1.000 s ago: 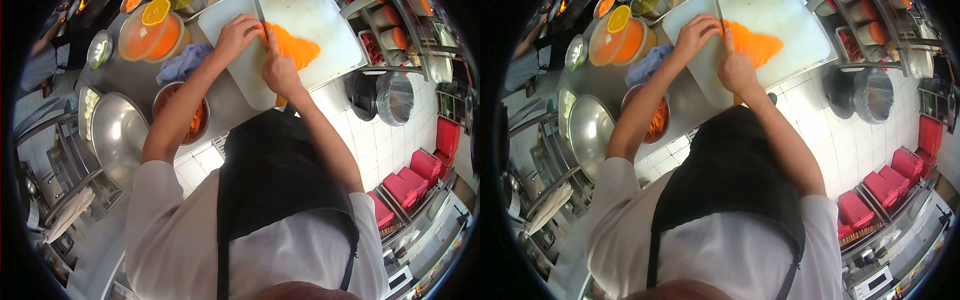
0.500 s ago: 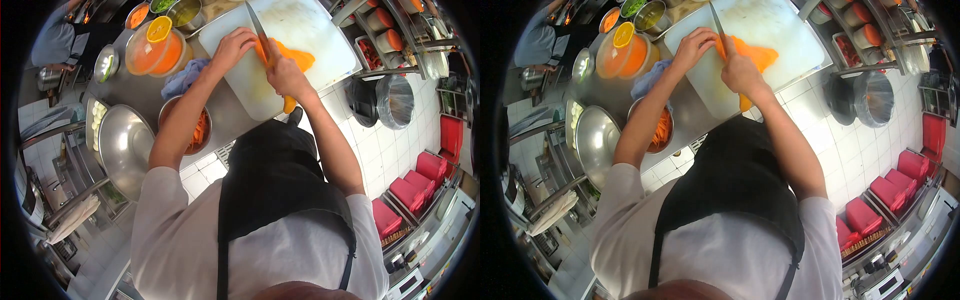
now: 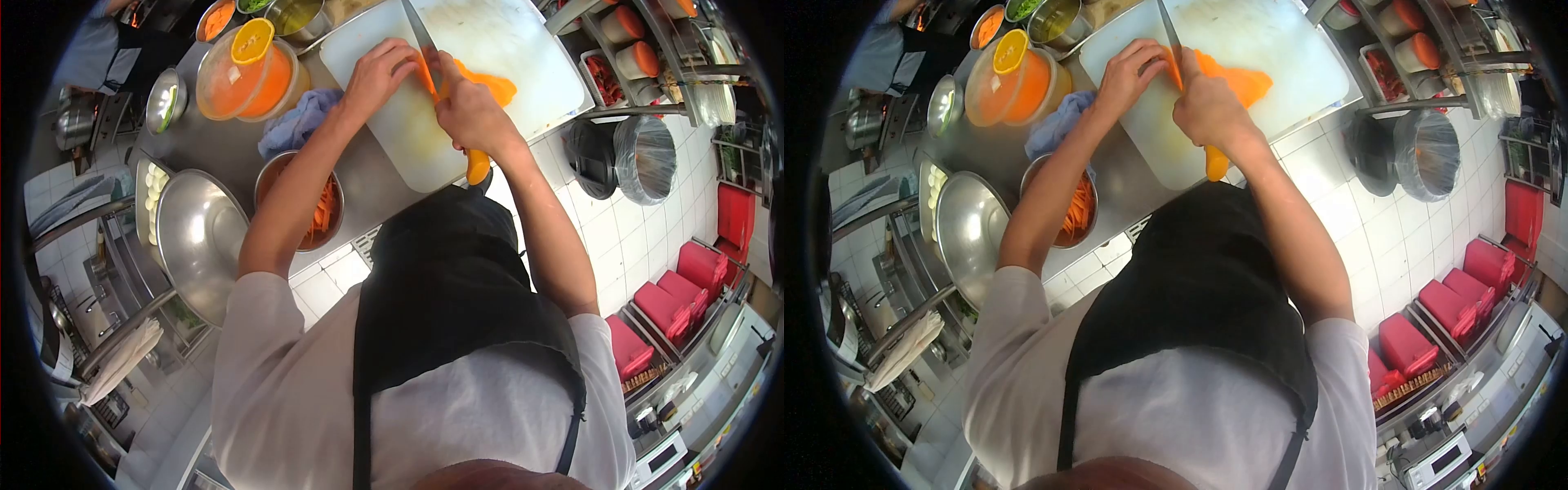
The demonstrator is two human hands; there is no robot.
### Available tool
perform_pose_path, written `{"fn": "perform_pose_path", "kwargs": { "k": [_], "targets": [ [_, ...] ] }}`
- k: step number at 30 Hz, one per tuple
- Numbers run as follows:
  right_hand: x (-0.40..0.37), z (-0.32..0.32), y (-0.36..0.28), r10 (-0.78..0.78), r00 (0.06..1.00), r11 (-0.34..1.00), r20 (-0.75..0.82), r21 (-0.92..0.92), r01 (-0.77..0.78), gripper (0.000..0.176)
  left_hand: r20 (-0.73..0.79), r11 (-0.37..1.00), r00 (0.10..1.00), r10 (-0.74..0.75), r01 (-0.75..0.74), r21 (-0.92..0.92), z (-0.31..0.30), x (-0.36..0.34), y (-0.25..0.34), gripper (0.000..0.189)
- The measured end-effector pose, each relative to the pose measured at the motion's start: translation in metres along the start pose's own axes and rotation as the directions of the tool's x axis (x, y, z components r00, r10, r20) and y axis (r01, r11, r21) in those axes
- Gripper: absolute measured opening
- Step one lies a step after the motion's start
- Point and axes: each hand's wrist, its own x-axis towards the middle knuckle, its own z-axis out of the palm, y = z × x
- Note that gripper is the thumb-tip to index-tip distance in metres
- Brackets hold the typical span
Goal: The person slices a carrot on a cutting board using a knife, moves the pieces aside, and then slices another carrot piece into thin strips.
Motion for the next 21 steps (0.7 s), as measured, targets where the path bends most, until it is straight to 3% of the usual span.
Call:
{"fn": "perform_pose_path", "kwargs": {
  "k": [10,13,16,21],
  "targets": [
    [0.005,0.008,0.005,-0.015,1.000,0.999,-0.022,-0.045,0.014,0.062,0.001,1.000,1.000,0.010,-0.010,-0.022,0.001,0.000,-0.001,0.019],
    [0.005,0.010,0.005,-0.016,0.999,0.997,-0.028,-0.073,0.014,0.065,0.010,1.000,1.000,-0.002,0.002,-0.016,0.000,0.000,-0.001,0.019],
    [0.003,0.004,-0.002,0.060,0.997,0.996,0.057,-0.076,-0.055,0.079,0.005,1.000,1.000,0.011,-0.011,-0.010,0.001,0.000,-0.002,0.019],
    [0.006,0.013,0.008,-0.009,1.000,0.986,-0.004,-0.165,0.008,0.080,0.012,1.000,1.000,-0.006,0.006,-0.006,0.001,-0.001,-0.003,0.019]
  ]
}}
